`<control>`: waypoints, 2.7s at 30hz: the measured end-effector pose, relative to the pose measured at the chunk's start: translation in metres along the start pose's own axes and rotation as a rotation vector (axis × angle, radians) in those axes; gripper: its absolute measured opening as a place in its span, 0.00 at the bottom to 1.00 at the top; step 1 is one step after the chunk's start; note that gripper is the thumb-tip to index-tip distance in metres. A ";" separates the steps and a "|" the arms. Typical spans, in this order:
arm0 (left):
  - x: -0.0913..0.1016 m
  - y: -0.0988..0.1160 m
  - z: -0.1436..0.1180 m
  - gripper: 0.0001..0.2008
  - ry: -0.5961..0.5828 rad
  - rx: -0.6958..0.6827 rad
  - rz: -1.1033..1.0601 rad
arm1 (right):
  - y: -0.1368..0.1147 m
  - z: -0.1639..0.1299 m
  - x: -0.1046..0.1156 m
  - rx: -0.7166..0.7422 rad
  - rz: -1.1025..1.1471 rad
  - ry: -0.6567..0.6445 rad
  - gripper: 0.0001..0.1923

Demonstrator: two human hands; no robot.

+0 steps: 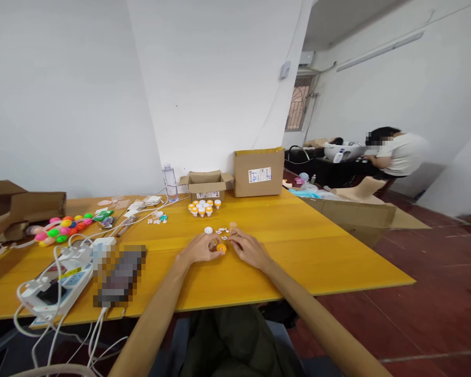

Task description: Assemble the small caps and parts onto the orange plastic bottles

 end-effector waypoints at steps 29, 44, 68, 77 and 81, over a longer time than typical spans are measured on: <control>-0.005 0.004 0.001 0.08 -0.008 -0.038 0.078 | -0.040 0.003 0.007 0.300 0.000 -0.013 0.13; -0.009 0.004 0.002 0.10 -0.033 -0.027 0.042 | -0.034 0.005 0.005 0.264 0.022 -0.006 0.09; -0.011 -0.005 0.008 0.11 -0.079 0.038 -0.050 | -0.033 0.005 0.004 0.253 0.012 -0.005 0.08; -0.017 -0.015 0.014 0.15 -0.132 0.046 -0.248 | -0.034 0.005 0.004 0.264 0.013 -0.012 0.08; -0.021 -0.018 0.015 0.19 -0.169 0.054 -0.321 | -0.035 0.005 0.005 0.273 0.021 -0.007 0.08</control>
Point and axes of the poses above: each hand's wrist, its own z-axis towards the middle knuckle, its own x-axis out of the back of the hand, y = z × x, the point moved 9 cm from there along z, towards the middle knuckle, and after that the axes turned 10 degrees about x, right-handed, at the moved point
